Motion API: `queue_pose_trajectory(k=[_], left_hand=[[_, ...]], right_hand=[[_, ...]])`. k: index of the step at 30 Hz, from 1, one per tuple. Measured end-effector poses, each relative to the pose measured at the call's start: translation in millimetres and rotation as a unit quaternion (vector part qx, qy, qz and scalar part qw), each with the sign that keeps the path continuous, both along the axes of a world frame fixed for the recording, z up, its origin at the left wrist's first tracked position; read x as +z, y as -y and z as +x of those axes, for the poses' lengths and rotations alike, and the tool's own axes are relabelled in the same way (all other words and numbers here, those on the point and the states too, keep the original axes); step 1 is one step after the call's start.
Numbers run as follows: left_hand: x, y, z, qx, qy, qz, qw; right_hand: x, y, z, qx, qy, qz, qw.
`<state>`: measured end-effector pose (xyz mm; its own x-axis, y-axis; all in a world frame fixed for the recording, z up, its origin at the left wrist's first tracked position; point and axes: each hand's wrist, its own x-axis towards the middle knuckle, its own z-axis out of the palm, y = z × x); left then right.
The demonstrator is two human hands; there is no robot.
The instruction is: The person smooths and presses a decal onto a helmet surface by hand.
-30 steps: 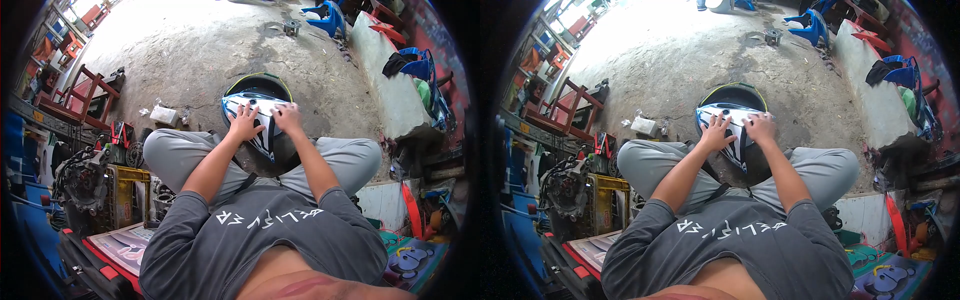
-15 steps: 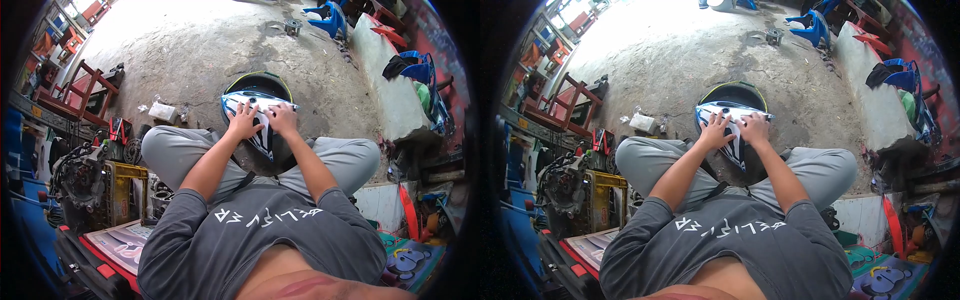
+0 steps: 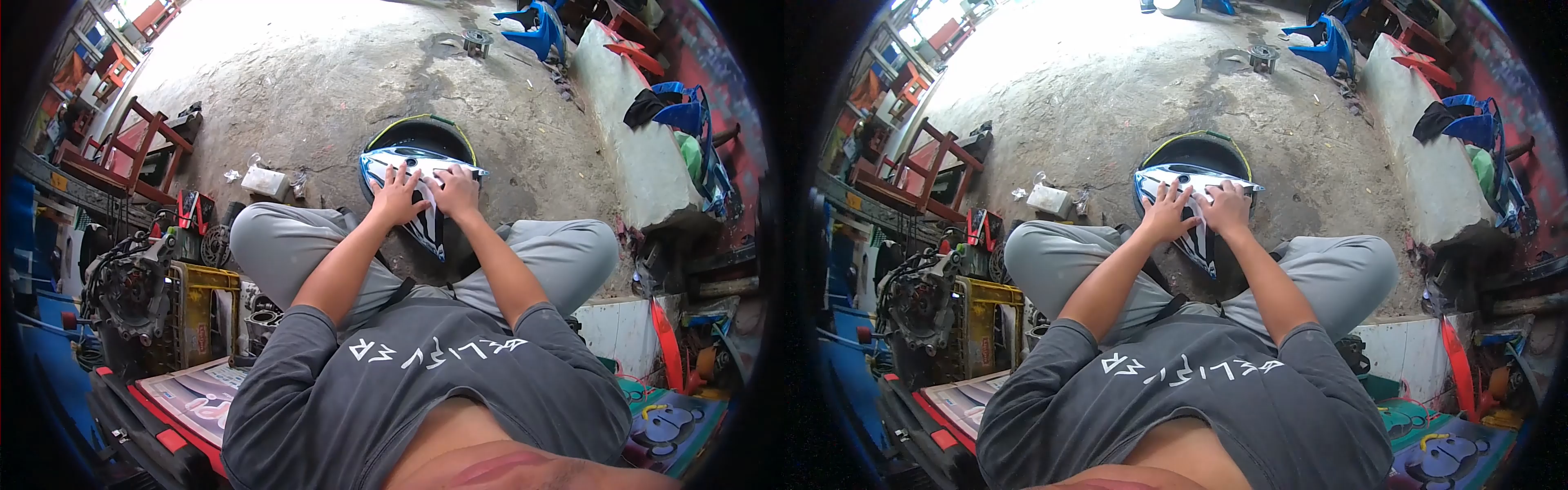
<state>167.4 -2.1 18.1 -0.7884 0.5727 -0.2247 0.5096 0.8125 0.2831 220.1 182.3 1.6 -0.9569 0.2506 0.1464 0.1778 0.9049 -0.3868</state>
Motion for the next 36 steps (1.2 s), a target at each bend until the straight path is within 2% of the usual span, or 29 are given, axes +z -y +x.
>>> queue_pose_trajectory(k=[3,7,8,11,12,15,17,19,22,25,27,29,31,33,36], left_hand=[[2.5,-0.2,0.7,0.001,-0.002,-0.005,1.000],[6.8,0.2,1.2,0.003,-0.003,-0.007,1.000],[7.9,0.2,0.9,0.002,0.005,-0.009,1.000],[7.1,-4.6,3.0,0.009,-0.001,-0.024,1.000],[5.6,-5.3,3.7,0.012,0.004,-0.028,1.000],[7.7,-8.5,7.3,0.017,0.002,-0.044,0.999],[14.9,-8.1,11.5,0.026,0.014,-0.033,0.999],[20.0,-8.9,10.4,0.032,0.011,-0.042,0.999],[17.5,-8.7,13.1,0.038,0.014,-0.033,0.999],[28.5,-13.4,3.2,0.014,0.001,-0.073,0.997],[41.8,-18.6,-22.0,-0.058,-0.025,-0.143,0.988],[49.1,-29.6,-59.9,-0.094,0.030,-0.173,0.980],[57.2,-39.9,-100.6,-0.122,0.029,-0.219,0.968],[68.8,-50.0,-126.2,-0.094,-0.056,-0.232,0.967],[92.0,-56.4,-152.7,-0.185,-0.080,-0.242,0.949]], right_hand=[[13.2,-6.6,-2.7,-0.067,0.022,0.015,0.997],[-4.8,-35.0,-9.8,-0.179,-0.020,0.004,0.984],[-7.9,-29.0,-11.8,-0.193,-0.032,0.039,0.980],[-5.6,1.4,-17.1,-0.111,-0.044,0.046,0.992],[10.7,16.0,-14.4,-0.070,-0.015,0.053,0.996],[19.8,27.3,-15.8,-0.028,-0.012,0.034,0.999],[21.3,10.9,-21.9,-0.055,0.028,0.008,0.998],[14.5,-5.5,-21.7,-0.116,0.014,0.017,0.993],[9.3,-14.3,-20.1,-0.101,0.002,0.027,0.995],[12.1,-5.9,-12.7,-0.026,0.005,0.006,1.000],[14.3,-5.9,-9.8,-0.025,0.008,-0.020,0.999],[11.3,-13.6,-7.5,-0.034,-0.006,-0.036,0.999],[4.9,-20.9,-8.1,-0.054,-0.016,-0.005,0.998],[-3.8,-22.6,-6.3,-0.066,-0.006,-0.003,0.998],[9.2,-3.8,6.2,-0.010,0.003,-0.004,1.000]])
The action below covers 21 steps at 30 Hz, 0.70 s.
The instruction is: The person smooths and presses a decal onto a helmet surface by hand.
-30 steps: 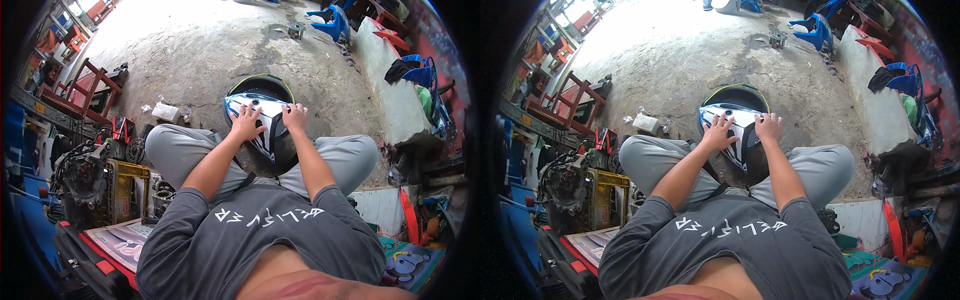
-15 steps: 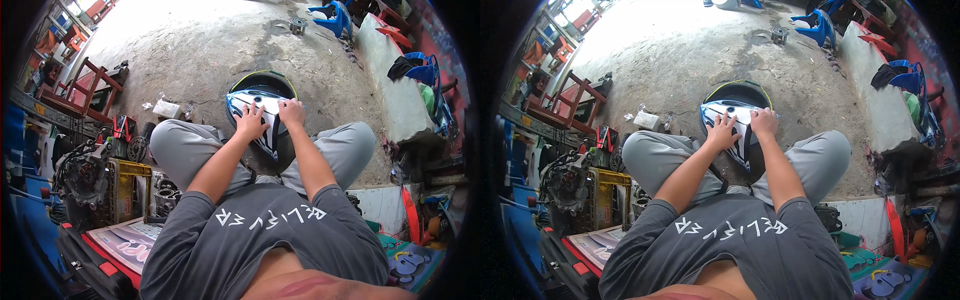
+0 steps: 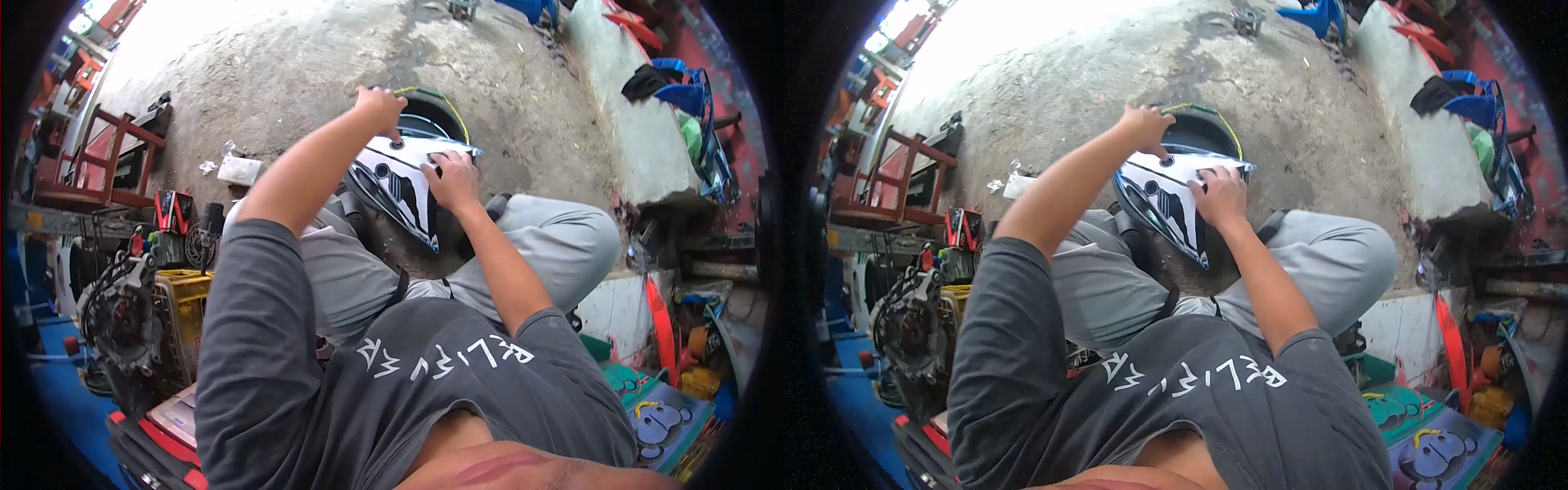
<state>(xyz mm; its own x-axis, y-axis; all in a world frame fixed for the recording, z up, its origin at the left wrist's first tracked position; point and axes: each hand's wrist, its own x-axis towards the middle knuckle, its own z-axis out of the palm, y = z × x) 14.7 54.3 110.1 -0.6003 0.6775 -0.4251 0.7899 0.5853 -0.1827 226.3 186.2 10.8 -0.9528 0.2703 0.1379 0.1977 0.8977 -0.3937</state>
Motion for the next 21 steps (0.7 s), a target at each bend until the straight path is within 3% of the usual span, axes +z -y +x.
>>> queue_pose_trajectory(k=[3,7,10,14,18,21], left_hand=[[-8.3,5.5,-9.2,-0.104,0.038,-0.025,0.993],[-36.5,28.8,-16.8,-0.186,0.125,0.081,0.971],[-54.7,39.0,-13.9,-0.215,0.169,0.206,0.940],[-79.3,46.6,-7.1,-0.278,0.152,0.248,0.916],[-101.2,57.1,-5.4,-0.289,0.151,0.255,0.911],[-113.5,64.6,-3.1,-0.269,0.147,0.268,0.913]], right_hand=[[4.9,-3.3,16.1,0.037,-0.004,0.024,0.999],[0.7,-40.7,11.0,0.005,0.014,0.006,1.000],[25.1,-34.5,7.6,0.112,0.051,0.009,0.992],[34.8,-34.9,10.1,0.246,0.043,-0.020,0.968],[15.7,-73.9,-3.3,0.119,0.035,0.039,0.991],[25.6,-55.2,-0.4,0.168,0.052,-0.016,0.984]])
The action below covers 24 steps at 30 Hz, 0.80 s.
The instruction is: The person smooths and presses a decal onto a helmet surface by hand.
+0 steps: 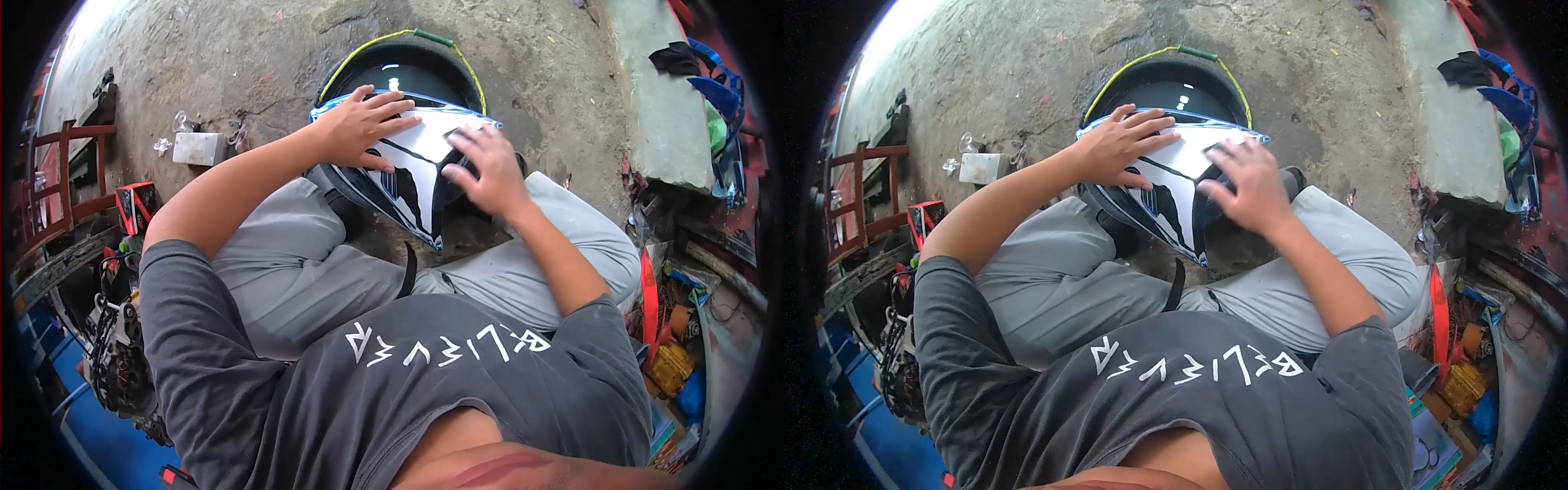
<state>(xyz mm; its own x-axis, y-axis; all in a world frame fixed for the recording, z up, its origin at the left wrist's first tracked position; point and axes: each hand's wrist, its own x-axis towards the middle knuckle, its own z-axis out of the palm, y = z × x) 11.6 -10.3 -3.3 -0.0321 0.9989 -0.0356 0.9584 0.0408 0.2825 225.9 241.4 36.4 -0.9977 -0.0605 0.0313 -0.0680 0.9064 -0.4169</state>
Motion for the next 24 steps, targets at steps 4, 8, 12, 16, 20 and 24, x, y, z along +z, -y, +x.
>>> queue_pose_trajectory(k=[4,8,12,16,20,24], left_hand=[[-2.9,0.9,1.5,0.022,0.017,0.000,1.000],[-4.3,0.2,1.3,0.034,0.031,-0.009,0.999],[-6.7,-0.4,-0.8,0.029,0.014,-0.007,0.999],[-4.2,-2.0,-1.6,0.032,0.024,-0.010,0.999],[-3.8,-1.9,-3.0,0.021,0.014,-0.008,1.000],[-6.1,-1.8,-0.2,0.023,-0.011,-0.008,1.000]], right_hand=[[1.9,21.7,14.0,0.045,0.012,0.010,0.999],[-54.0,-21.9,7.4,-0.160,-0.040,0.018,0.986],[-42.9,-9.3,10.1,-0.136,-0.048,0.025,0.989],[-22.8,29.9,22.8,-0.025,-0.017,-0.040,0.999],[-40.1,-2.2,13.6,-0.073,-0.047,0.023,0.996],[-59.6,-21.5,11.8,-0.168,-0.089,0.022,0.981]])
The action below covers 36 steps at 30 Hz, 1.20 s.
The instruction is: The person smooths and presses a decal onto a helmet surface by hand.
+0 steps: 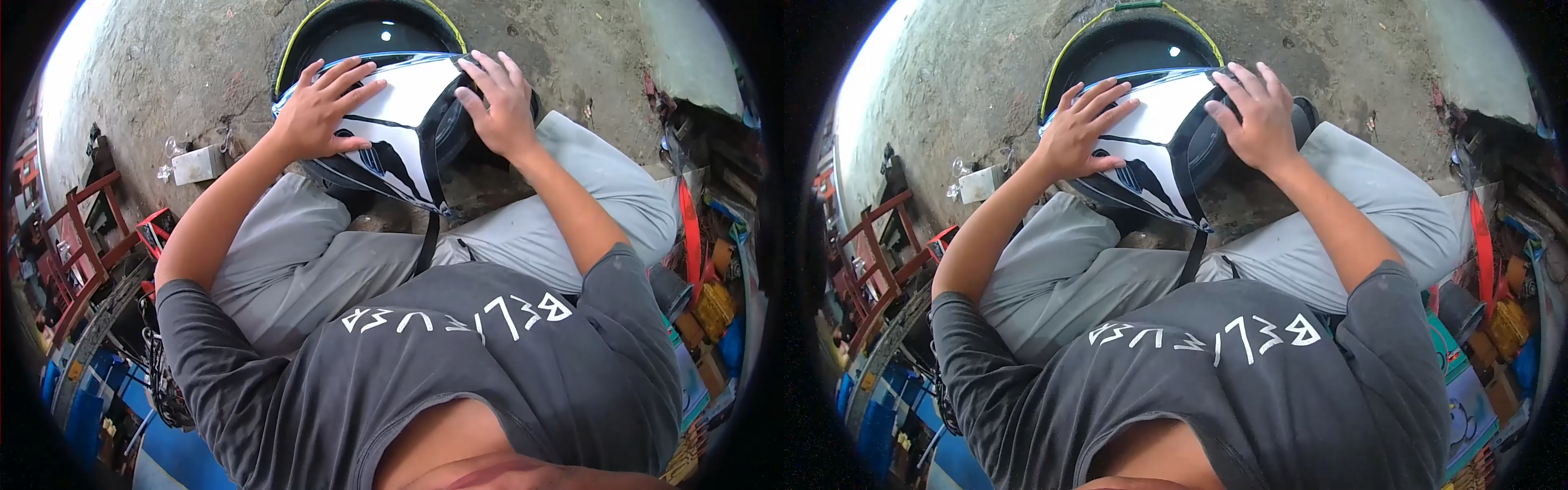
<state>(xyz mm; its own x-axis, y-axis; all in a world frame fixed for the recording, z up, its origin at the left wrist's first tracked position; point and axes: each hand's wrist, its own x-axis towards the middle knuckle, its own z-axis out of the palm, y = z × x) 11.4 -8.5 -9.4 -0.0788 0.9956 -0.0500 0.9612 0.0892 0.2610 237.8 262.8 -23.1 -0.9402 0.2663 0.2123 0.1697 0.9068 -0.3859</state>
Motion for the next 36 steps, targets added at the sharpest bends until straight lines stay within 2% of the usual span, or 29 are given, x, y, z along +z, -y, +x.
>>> queue_pose_trajectory(k=[2,5,8,12,19,22,26,31,34,36], left_hand=[[1.0,0.2,-0.3,-0.001,0.004,-0.001,1.000],[0.7,-0.5,-0.2,-0.003,0.002,0.007,1.000],[0.2,-1.0,-0.3,-0.005,-0.002,0.005,1.000],[0.8,-1.2,-0.1,-0.006,-0.001,0.005,1.000],[4.4,-2.6,0.7,-0.004,0.011,0.002,1.000],[0.9,-2.0,0.3,-0.006,0.006,0.008,1.000],[2.3,-1.4,0.2,-0.002,0.002,0.007,1.000],[0.5,-1.7,0.7,-0.004,0.008,0.012,1.000],[-0.9,-1.6,-0.4,0.002,0.013,0.010,1.000],[0.1,-0.8,1.2,-0.003,0.000,0.007,1.000]], right_hand=[[10.1,12.1,4.6,0.034,0.008,0.007,0.999],[29.9,44.5,15.1,0.131,0.018,-0.048,0.990],[24.2,34.4,13.9,0.131,0.030,0.015,0.991],[-3.6,-2.2,1.9,-0.027,-0.011,0.004,1.000],[29.5,54.0,16.1,0.144,0.002,-0.036,0.989],[15.7,25.9,8.7,0.139,-0.015,-0.004,0.990],[-3.5,12.8,6.1,0.016,-0.031,-0.038,0.999],[24.6,49.5,16.4,0.165,-0.017,-0.045,0.985],[20.7,35.3,11.4,0.150,-0.014,-0.011,0.989],[5.6,13.5,4.1,0.089,-0.006,0.005,0.996]])
